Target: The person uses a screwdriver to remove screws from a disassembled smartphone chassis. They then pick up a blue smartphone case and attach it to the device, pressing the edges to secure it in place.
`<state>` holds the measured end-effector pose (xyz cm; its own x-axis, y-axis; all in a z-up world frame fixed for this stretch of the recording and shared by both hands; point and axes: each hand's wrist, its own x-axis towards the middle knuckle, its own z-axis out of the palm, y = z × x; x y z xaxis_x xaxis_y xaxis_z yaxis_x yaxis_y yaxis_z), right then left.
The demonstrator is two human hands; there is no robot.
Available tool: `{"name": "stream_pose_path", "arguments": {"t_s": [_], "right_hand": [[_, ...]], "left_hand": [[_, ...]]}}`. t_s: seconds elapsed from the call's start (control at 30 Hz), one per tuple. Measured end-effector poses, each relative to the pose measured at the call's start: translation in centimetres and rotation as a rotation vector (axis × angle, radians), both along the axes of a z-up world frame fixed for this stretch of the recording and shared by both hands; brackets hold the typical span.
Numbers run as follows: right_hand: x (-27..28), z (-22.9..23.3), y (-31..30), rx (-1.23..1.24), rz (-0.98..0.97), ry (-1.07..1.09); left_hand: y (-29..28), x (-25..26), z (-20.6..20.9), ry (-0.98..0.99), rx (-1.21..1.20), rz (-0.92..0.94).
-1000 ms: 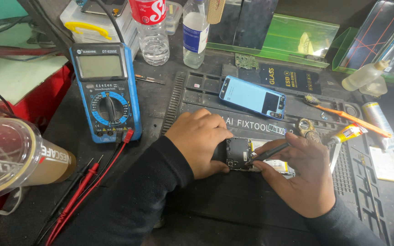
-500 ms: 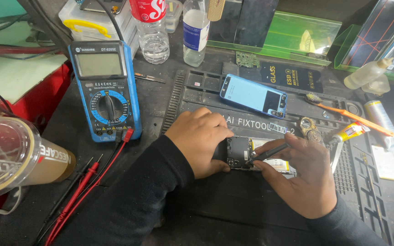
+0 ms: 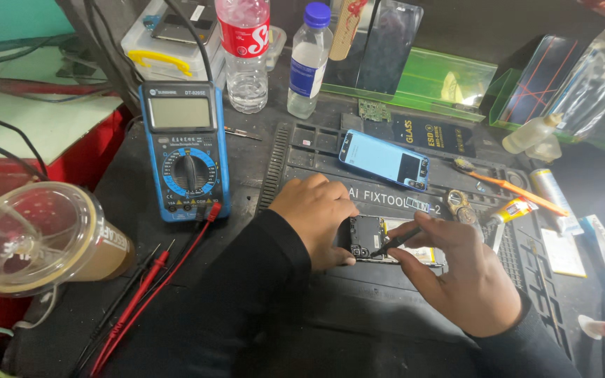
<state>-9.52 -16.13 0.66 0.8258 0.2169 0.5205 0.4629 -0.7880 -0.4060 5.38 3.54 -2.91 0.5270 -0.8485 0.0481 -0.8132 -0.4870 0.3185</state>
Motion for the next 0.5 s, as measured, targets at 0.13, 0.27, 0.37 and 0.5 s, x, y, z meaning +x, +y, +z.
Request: {"name": "stream_pose_path", "arguments": {"t_s": [0.13,0.27,0.37,0.5], "right_hand": [[0.1,3.4,1.0,-0.147,-0.088,0.033],[1.5,5.0,2.0,-0.609,-0.316,0.505],[3.1,5.9,3.4,-0.940,-0.376,0.602],[3.9,9.4,5.2,-0.904,-0.366,0.892]], "left_hand": [[0.4,0.2,-0.9,-0.059,-0.140,-0.011],[0.3,0.5,0.0,0.034,0.009,-0.012],[0.2,0.8,-0.4,0.011,-0.003,-0.034],[0.3,0.6,-0.9,-0.022,-0.061,-0.022]]}}
